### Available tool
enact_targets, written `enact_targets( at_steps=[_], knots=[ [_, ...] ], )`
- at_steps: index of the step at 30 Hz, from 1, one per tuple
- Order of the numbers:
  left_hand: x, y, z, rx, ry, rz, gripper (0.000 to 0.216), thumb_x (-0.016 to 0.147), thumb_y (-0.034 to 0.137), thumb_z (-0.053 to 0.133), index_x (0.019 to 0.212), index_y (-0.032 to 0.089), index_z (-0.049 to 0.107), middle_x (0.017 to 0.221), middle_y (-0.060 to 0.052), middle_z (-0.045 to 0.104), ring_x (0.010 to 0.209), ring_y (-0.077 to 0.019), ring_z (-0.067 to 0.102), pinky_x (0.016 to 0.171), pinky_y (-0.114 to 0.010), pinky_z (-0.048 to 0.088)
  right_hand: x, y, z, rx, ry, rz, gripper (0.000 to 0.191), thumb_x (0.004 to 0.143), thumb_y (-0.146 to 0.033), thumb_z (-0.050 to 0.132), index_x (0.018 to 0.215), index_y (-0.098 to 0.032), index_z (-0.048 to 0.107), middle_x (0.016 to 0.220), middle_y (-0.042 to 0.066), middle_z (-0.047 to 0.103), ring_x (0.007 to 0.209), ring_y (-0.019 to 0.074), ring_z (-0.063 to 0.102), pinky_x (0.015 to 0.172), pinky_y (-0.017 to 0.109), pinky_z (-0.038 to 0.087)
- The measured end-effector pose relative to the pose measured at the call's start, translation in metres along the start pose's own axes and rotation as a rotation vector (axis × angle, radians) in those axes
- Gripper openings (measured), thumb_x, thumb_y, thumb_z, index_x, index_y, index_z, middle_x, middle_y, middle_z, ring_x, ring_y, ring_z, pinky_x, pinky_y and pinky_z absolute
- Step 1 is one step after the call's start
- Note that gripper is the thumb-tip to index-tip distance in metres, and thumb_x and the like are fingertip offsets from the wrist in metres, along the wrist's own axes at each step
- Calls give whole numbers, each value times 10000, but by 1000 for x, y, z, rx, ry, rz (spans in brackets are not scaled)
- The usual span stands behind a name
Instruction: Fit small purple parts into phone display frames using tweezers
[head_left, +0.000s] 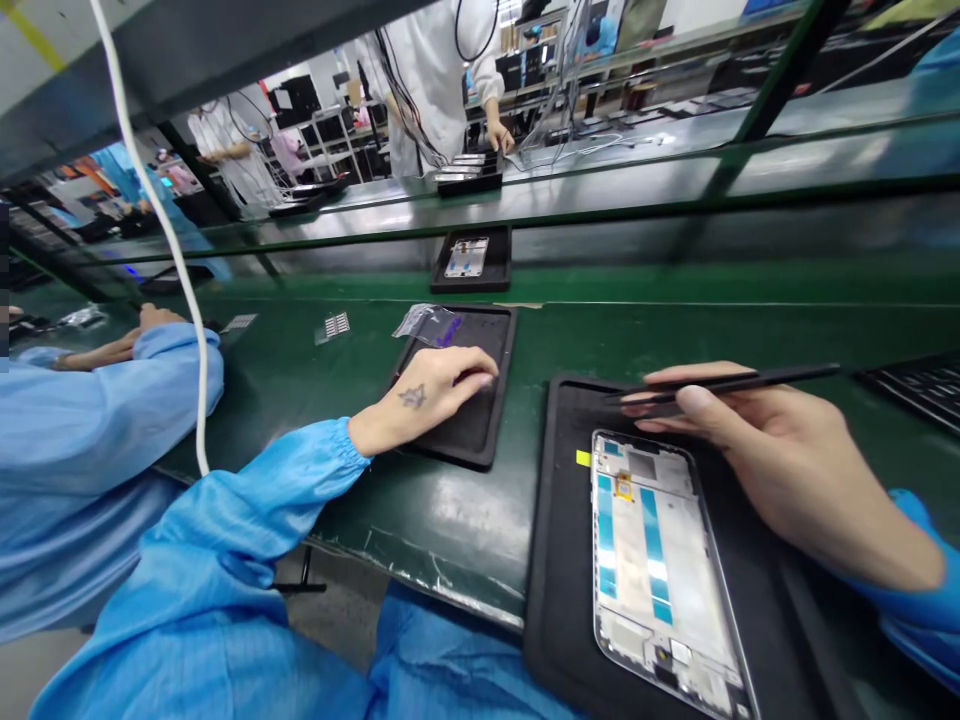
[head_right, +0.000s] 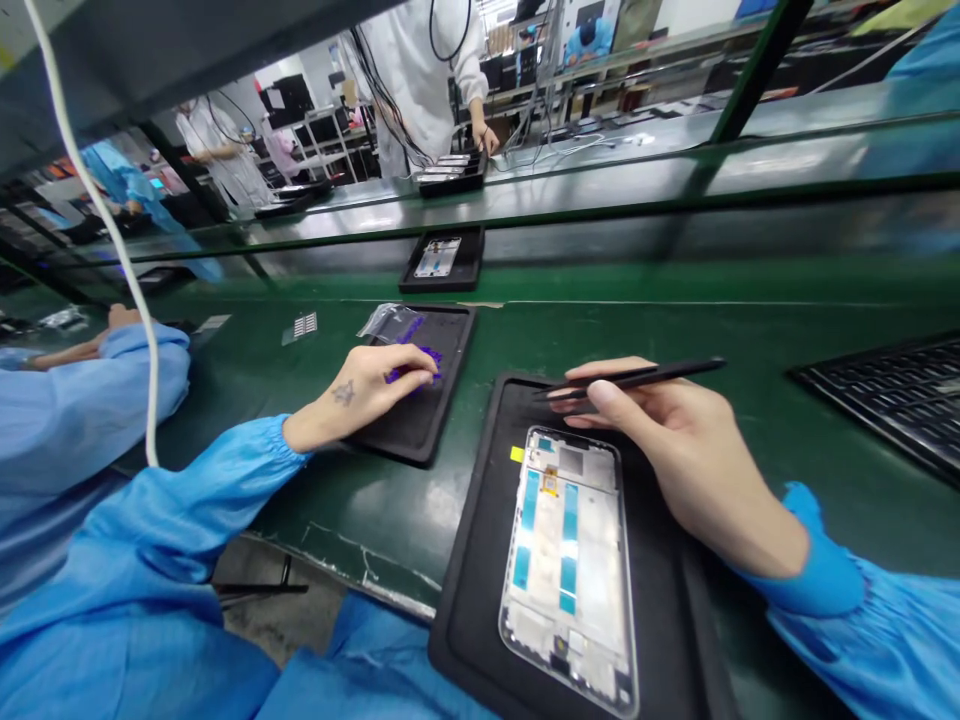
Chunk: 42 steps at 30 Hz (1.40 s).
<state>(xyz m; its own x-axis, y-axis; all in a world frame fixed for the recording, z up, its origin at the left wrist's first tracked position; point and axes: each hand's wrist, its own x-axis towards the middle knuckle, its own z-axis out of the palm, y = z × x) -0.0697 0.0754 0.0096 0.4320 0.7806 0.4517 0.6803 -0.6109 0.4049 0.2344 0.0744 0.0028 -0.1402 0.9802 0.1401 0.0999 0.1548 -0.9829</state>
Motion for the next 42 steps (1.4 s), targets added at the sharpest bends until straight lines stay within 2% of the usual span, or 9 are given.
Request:
enact_targets(
  at_steps=[2,5,9,13,17,27,36,42],
  knots=[
    [13,18,7,-288,-67,-95,111,944,227,612,947,171,708,928,-13,753,850,-136,694,777,-235,514,-2,-3,0,40,17,-34,355,809,-513,760,992,-209,742,918,83,787,814,200,766,749,275,638],
    [32,41,26,-635,-239,-181,121,900,205,629,946,155,729,864,-15,756,778,-119,693,715,-208,520,-5,-9,-2,95,58,-83,307,830,-472,756,987,-209,737,898,72,778,837,207,765,766,294,636],
    [46,53,51,-803,-362,-287,125,845,165,639,928,137,730,841,-29,756,762,-111,693,706,-195,519,-9,-11,-7,87,44,-94,275,834,-467,752,977,-232,740,872,32,760,808,191,752,741,298,629],
    [47,48,65,-816,-381,-300,120,815,142,625,909,149,700,821,-20,758,762,-115,698,718,-204,519,-11,-10,-10,-99,2,-64,275,855,-492,718,964,-242,752,901,23,759,788,192,743,759,320,613],
    [45,47,67,-717,-371,-273,110,819,167,610,912,168,669,818,-14,759,809,-145,719,717,-221,511,-13,-13,-8,-253,-14,-58,286,871,-485,694,940,-213,749,888,27,765,801,196,735,766,316,595],
    [45,57,55,-574,-363,-147,119,837,143,558,913,180,643,826,24,753,781,-123,711,663,-205,462,-12,-13,-4,-273,-69,-36,294,878,-487,683,951,-208,741,854,9,765,760,167,721,742,290,570],
    [45,53,58,-580,-375,-109,129,844,154,541,931,183,631,814,28,751,737,-124,696,623,-215,450,-11,-16,-1,-264,-95,19,277,861,-479,705,912,-211,751,878,16,769,775,173,708,782,303,563],
    [46,54,59,-579,-384,-106,144,842,151,537,946,182,632,852,9,764,774,-148,715,642,-234,470,-11,-15,-2,-290,-81,29,351,853,-531,694,955,-202,760,872,41,767,785,199,706,794,343,559]
  ],
)
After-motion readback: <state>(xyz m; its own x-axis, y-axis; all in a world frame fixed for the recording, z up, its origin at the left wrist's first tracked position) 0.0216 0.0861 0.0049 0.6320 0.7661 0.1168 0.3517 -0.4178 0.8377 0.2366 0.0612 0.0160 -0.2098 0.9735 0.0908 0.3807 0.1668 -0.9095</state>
